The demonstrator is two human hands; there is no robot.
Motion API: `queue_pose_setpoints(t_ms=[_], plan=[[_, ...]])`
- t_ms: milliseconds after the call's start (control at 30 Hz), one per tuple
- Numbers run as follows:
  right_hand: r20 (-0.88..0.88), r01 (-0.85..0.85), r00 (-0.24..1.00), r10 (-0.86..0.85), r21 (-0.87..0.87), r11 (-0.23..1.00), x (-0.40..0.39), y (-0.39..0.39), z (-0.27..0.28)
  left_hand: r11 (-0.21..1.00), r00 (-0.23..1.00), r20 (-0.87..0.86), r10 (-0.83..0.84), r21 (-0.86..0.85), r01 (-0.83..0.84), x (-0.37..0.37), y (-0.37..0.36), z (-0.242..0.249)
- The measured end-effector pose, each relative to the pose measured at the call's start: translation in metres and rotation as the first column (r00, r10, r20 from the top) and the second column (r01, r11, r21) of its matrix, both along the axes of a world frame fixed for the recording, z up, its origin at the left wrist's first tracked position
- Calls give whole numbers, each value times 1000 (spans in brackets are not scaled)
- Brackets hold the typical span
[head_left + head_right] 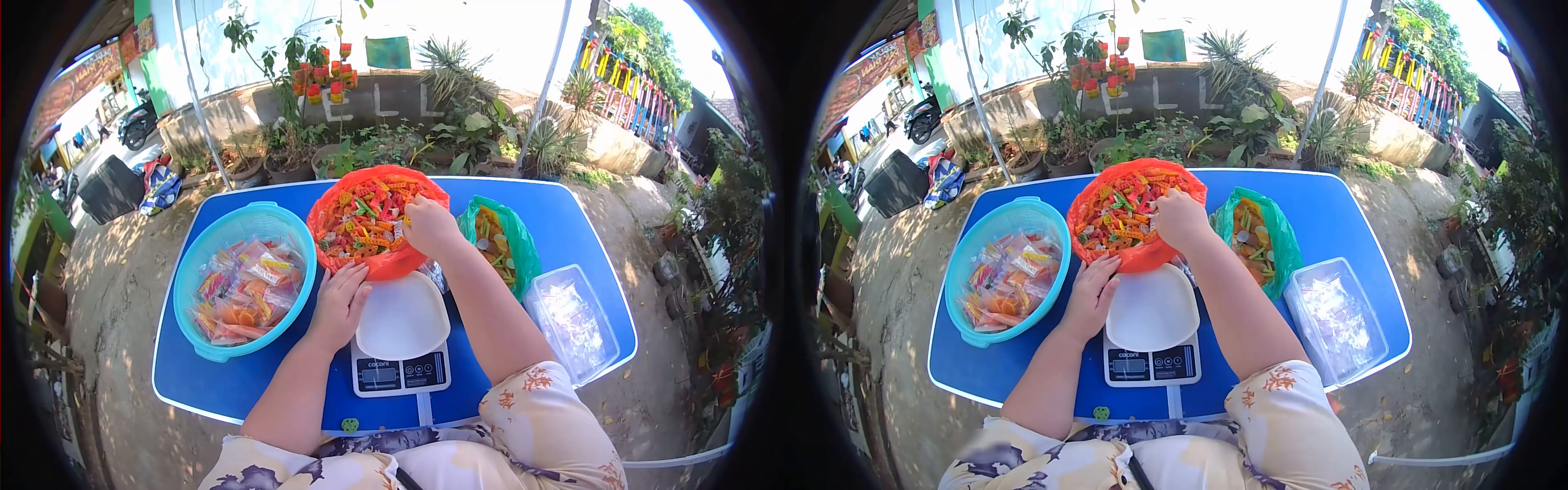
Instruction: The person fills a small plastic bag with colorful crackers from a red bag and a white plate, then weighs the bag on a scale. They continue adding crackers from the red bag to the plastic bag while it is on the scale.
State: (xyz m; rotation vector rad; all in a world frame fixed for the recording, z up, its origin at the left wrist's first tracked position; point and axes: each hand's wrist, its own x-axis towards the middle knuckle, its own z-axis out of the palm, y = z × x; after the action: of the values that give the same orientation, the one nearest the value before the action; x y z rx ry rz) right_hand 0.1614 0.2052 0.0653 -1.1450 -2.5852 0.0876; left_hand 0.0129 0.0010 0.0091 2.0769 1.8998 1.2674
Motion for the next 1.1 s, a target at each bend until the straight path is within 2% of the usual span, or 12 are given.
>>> queue_pose_setpoints(t_ms=[67,167,267,400,533,700,800,900,1000,1100], plan=[[2,16,1000,-16,104,994,-7,21,-27,1000,1000,5,0,-6,0,0,1,-1],[123,92,989,-86,-48,995,-13,18,-7,1000,1000,14,-4,-1,4,0,1,-2],[4,-129,991,130,-110,985,-14,40,-18,1000,1000,23,-5,-3,5,0,1,-2],[-211,-158,972,106,-249,955,-7,55,-20,1000,999,37,-8,0,8,-1,1,-2],[-437,-227,898,38,-389,893,3,60,-15,1000,999,47,-10,1,10,-1,1,-2],[-626,-337,759,-178,-611,716,7,51,1,1000,998,58,-10,-2,10,-2,1,-4],[-644,-370,731,-224,-651,663,10,51,1,1000,998,61,-14,-7,14,-2,1,-4],[-736,-473,574,-360,-656,588,10,41,7,1000,998,69,-14,-9,14,-2,1,-5],[-791,-697,450,-414,-602,391,20,24,22,1000,997,72,-10,-13,11,-2,1,-4],[-765,-710,580,-281,-644,285,37,-6,39,1000,997,73,-10,-11,11,-2,1,-4]])
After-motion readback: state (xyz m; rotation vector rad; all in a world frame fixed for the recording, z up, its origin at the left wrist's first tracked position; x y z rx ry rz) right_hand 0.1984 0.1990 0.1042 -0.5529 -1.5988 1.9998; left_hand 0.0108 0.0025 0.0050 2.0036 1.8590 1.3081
